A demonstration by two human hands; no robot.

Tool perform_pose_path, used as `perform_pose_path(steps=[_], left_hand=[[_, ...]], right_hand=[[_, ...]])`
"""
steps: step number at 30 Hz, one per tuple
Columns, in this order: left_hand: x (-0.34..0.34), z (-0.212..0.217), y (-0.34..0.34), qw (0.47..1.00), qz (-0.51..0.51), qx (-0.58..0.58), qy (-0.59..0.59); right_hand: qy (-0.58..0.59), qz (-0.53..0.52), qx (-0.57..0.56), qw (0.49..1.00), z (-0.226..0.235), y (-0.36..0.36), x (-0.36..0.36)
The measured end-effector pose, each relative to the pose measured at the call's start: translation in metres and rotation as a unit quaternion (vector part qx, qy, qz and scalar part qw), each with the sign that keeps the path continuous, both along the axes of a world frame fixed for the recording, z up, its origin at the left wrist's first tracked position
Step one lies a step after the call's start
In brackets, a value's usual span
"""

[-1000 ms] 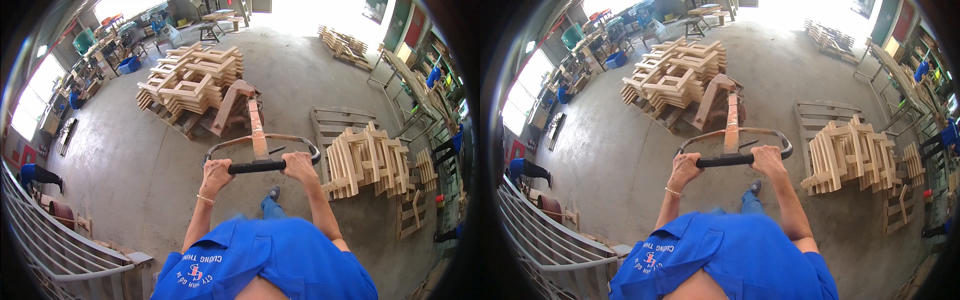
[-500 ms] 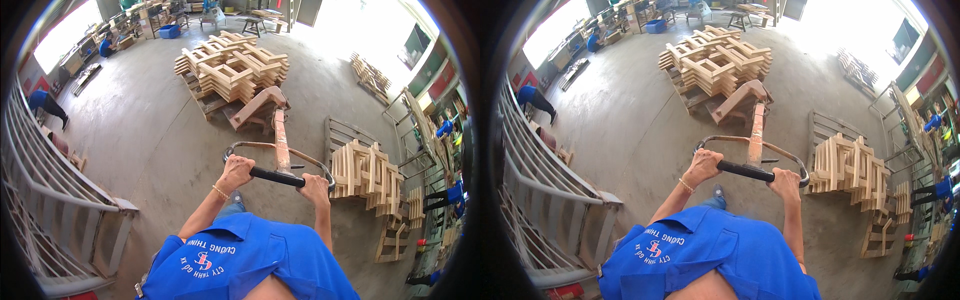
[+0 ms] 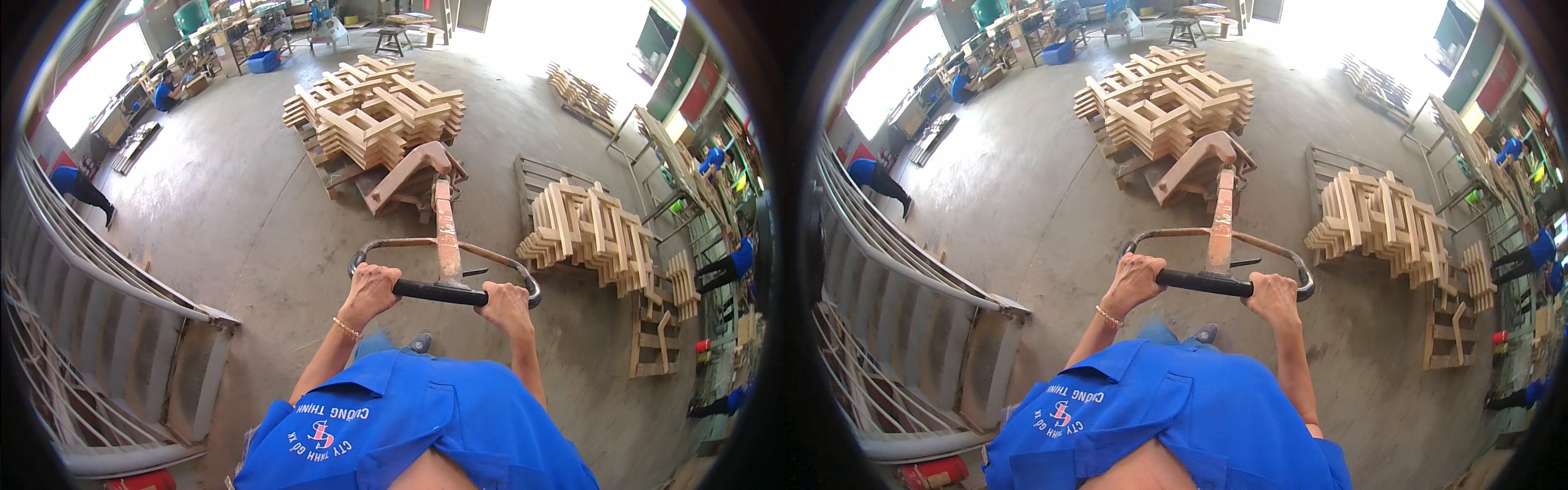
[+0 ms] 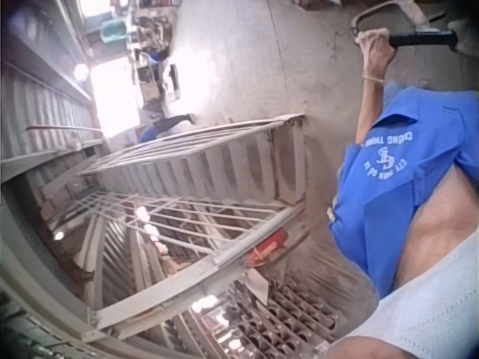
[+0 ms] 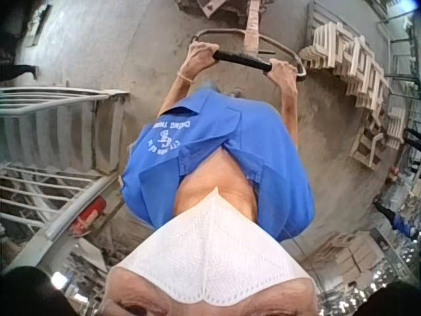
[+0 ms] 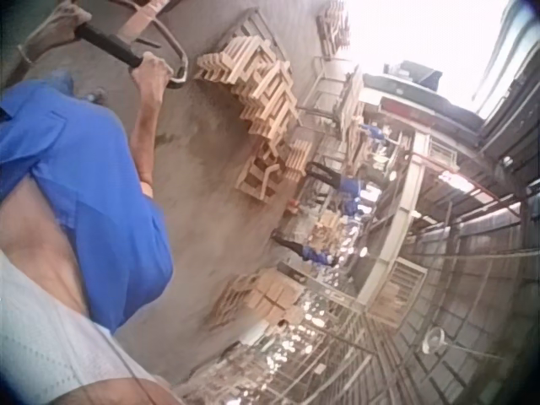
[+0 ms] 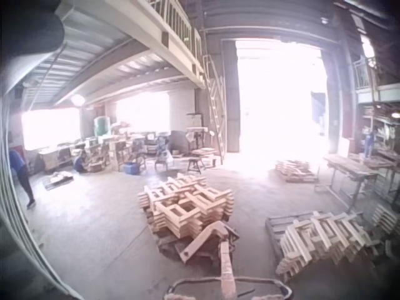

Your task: The person uses a manual pallet jack to move a pallet loaded with wooden frames across a workshop floor. They then repeatedly pick up wooden frames from a nearby pile and place them onto the pallet, stacking them in layers.

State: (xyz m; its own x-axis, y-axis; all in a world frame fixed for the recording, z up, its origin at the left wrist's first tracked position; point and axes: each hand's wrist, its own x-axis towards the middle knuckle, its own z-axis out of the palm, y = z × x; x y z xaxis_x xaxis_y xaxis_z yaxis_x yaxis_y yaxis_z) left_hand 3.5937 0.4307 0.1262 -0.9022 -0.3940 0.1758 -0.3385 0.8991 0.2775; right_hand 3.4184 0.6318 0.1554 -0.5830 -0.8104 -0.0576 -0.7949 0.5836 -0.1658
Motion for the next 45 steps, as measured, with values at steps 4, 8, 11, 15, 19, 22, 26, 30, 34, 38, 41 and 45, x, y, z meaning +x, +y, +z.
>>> perform_pose_path(steps=[4,8,11,15,19,22,26,30,34,38,41,45], left_hand=[[-0.019,-0.011,0.031,1.000,0.008,0.006,0.009],[-0.033,-0.020,0.051,1.000,0.019,0.001,0.014],[-0.022,-0.031,0.063,1.000,0.023,0.007,0.002],[-0.015,-0.034,0.085,1.000,0.026,0.011,-0.001],[0.003,-0.037,0.117,0.999,0.036,0.007,-0.001],[0.027,-0.029,0.145,0.999,0.041,0.006,0.002],[0.061,-0.006,0.171,0.999,0.048,0.003,0.015],[0.076,0.006,0.190,0.998,0.058,0.003,0.019],[0.086,0.007,0.208,0.997,0.076,0.013,0.007],[0.096,0.013,0.225,0.996,0.083,0.018,-0.007],[0.101,0.020,0.238,0.997,0.077,0.019,-0.003],[0.107,0.021,0.254,0.996,0.083,0.016,0.000]], right_hand=[[0.000,0.012,0.007,1.000,-0.006,0.028,-0.022],[-0.009,0.024,-0.001,1.000,-0.017,0.045,-0.037],[-0.018,0.033,-0.001,0.999,-0.034,0.061,-0.029],[-0.015,0.043,-0.020,0.999,-0.044,0.080,-0.026],[-0.012,0.054,-0.002,0.998,-0.044,0.107,-0.011],[-0.020,0.066,0.001,0.998,-0.035,0.133,0.011],[-0.031,0.098,-0.031,0.994,-0.017,0.162,0.044],[-0.011,0.110,-0.037,0.993,0.000,0.175,0.053],[-0.047,0.118,-0.019,0.992,0.007,0.187,0.059],[-0.084,0.130,-0.011,0.988,0.009,0.203,0.066],[-0.096,0.126,0.007,0.987,0.018,0.215,0.071],[-0.097,0.140,-0.015,0.985,0.023,0.227,0.073]])
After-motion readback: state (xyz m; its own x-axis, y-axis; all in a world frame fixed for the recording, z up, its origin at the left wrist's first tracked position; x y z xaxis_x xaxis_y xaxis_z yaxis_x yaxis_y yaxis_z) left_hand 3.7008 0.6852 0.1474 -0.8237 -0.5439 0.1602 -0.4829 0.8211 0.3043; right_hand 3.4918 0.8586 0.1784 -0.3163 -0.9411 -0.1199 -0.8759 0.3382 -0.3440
